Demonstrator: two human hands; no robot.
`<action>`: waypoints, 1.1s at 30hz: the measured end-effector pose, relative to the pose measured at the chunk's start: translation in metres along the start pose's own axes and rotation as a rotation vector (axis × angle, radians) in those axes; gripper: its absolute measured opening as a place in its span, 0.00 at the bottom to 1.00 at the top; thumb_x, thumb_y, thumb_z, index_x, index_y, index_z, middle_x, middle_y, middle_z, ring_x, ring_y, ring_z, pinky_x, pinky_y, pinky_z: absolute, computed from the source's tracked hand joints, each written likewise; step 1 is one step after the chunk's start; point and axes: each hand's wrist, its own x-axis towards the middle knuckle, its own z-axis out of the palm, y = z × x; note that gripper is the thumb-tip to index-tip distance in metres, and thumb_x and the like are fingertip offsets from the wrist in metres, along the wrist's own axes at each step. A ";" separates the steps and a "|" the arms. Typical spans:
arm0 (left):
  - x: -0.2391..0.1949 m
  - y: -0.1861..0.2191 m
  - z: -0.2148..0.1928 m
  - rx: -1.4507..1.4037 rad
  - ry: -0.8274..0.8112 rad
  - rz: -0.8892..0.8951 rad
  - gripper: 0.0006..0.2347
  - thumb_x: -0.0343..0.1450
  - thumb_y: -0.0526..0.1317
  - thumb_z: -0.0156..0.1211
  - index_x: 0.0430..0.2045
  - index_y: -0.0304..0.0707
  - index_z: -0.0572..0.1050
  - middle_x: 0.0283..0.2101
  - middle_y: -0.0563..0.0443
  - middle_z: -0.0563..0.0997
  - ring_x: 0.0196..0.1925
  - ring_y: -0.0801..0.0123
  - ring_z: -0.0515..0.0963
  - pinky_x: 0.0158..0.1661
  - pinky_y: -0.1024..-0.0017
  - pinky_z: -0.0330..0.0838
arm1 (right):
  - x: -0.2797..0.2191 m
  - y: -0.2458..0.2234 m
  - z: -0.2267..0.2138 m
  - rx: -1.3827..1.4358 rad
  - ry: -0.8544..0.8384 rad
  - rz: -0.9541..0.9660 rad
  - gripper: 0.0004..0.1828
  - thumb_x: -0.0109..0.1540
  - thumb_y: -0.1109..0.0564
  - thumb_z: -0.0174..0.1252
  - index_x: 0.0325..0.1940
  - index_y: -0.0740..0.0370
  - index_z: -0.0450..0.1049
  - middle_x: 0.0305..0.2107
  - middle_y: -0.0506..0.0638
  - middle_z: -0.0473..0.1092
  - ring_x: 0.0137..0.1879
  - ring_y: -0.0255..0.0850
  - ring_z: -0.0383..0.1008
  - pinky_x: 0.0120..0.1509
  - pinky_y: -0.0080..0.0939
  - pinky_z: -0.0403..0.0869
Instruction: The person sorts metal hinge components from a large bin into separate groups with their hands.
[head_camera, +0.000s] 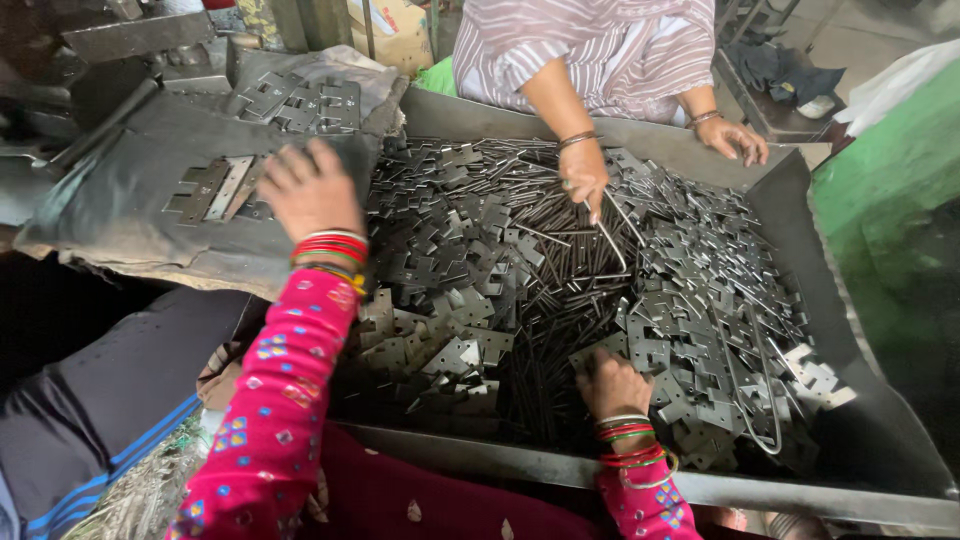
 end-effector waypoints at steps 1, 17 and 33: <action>-0.006 0.018 -0.015 -0.036 0.020 0.042 0.20 0.76 0.42 0.50 0.63 0.36 0.70 0.65 0.32 0.71 0.67 0.38 0.67 0.60 0.40 0.61 | -0.001 -0.002 -0.001 0.000 -0.013 0.016 0.22 0.53 0.41 0.69 0.47 0.46 0.75 0.38 0.49 0.78 0.44 0.53 0.81 0.56 0.61 0.74; -0.189 0.147 -0.073 -0.198 -0.601 0.942 0.09 0.66 0.42 0.62 0.36 0.45 0.83 0.45 0.45 0.82 0.53 0.53 0.77 0.50 0.47 0.67 | -0.028 0.079 -0.040 2.008 0.293 0.350 0.16 0.67 0.44 0.62 0.49 0.55 0.72 0.36 0.46 0.71 0.41 0.42 0.72 0.47 0.51 0.75; -0.170 0.161 -0.064 -0.487 -0.411 0.816 0.18 0.63 0.41 0.64 0.47 0.38 0.75 0.38 0.44 0.82 0.44 0.54 0.81 0.41 0.57 0.75 | -0.034 0.031 -0.028 0.441 0.134 0.093 0.23 0.63 0.36 0.59 0.45 0.56 0.81 0.35 0.58 0.79 0.40 0.54 0.80 0.45 0.52 0.77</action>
